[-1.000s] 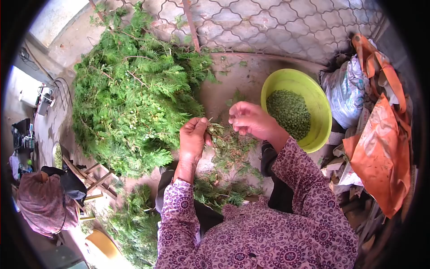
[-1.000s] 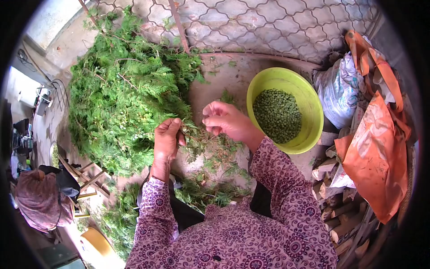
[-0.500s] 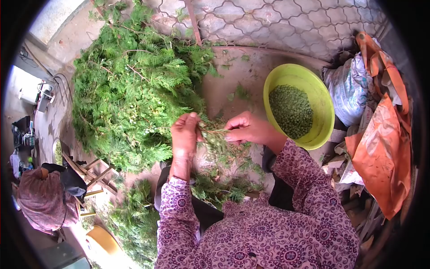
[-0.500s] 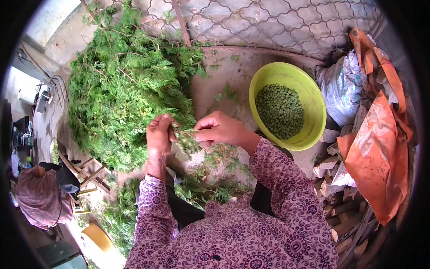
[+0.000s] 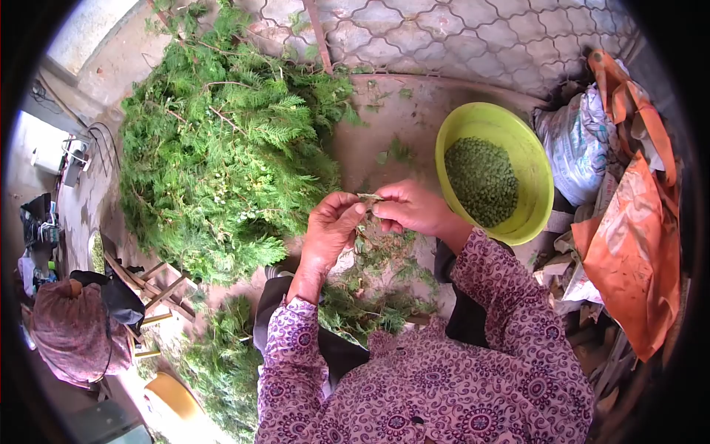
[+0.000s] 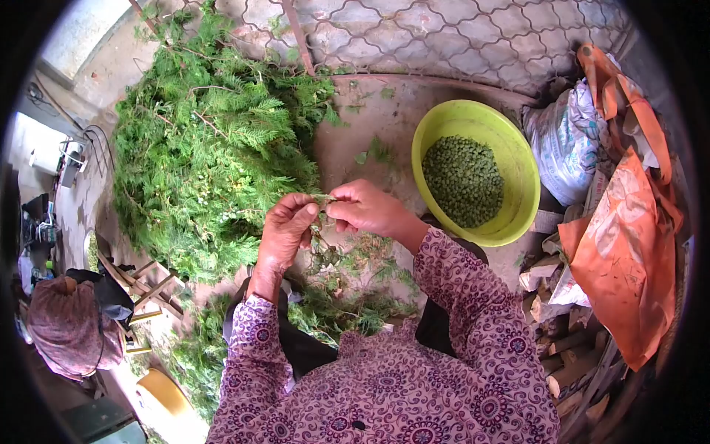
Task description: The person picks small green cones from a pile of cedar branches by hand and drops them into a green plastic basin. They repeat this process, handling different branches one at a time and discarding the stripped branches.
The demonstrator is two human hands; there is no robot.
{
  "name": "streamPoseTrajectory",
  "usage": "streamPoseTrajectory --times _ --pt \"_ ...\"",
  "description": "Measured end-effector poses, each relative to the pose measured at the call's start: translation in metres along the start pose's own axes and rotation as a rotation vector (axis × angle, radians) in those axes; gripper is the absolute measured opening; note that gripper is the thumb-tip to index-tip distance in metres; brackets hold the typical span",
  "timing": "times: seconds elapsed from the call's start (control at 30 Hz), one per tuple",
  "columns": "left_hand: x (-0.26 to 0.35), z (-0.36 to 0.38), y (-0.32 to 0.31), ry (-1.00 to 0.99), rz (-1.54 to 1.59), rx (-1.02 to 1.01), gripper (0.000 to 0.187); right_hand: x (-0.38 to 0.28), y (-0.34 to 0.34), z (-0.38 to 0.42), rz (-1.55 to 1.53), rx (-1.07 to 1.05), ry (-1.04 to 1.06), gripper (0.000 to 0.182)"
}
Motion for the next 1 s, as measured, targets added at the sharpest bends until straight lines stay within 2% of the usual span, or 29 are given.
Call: streamPoseTrajectory --times 0.1,0.3,0.37,0.4,0.47,0.5,0.57,0.67,0.87,1.0 --pt "-0.001 0.001 -0.004 0.029 -0.039 -0.029 0.009 0.006 -0.006 -0.002 0.033 -0.042 0.002 0.017" --pt "-0.004 0.001 -0.003 -0.043 -0.205 0.014 0.007 0.010 -0.014 -0.002 0.143 -0.129 -0.004 0.016" --pt "-0.002 0.005 -0.007 0.000 -0.052 -0.058 0.005 0.013 -0.012 -0.002 0.019 -0.101 0.022 0.016" --pt "0.000 0.005 -0.006 -0.001 -0.053 -0.058 0.005 0.009 -0.010 -0.001 0.019 -0.100 0.023 0.016" --pt "0.001 0.006 0.004 0.023 0.173 -0.031 0.005 0.001 -0.008 0.003 -0.120 -0.078 0.000 0.017" --pt "0.005 0.006 0.006 -0.031 0.251 -0.014 0.006 0.002 -0.007 0.004 -0.120 -0.077 0.000 0.017" --pt "0.009 0.006 0.011 -0.008 0.283 -0.056 0.007 0.007 -0.010 0.006 -0.440 -0.081 -0.086 0.021" --pt "0.007 0.005 0.009 -0.014 0.273 -0.040 0.007 0.009 -0.010 0.005 -0.592 -0.044 -0.077 0.021" --pt "0.002 0.004 0.009 0.011 0.198 -0.025 0.009 0.005 -0.019 0.001 -0.436 -0.034 -0.062 0.017" --pt "0.005 0.004 0.006 0.002 0.212 0.021 0.009 0.015 -0.016 -0.003 -0.548 -0.023 -0.042 0.014"
Point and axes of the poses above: each hand's wrist, its own z-axis away from the middle knuckle, its own y-axis out of the back of the hand, x = y × z, the point moved 5 cm from there along -z, towards the middle knuckle, and after that the axes turned 12 degrees about y, right-handed, at the moved point
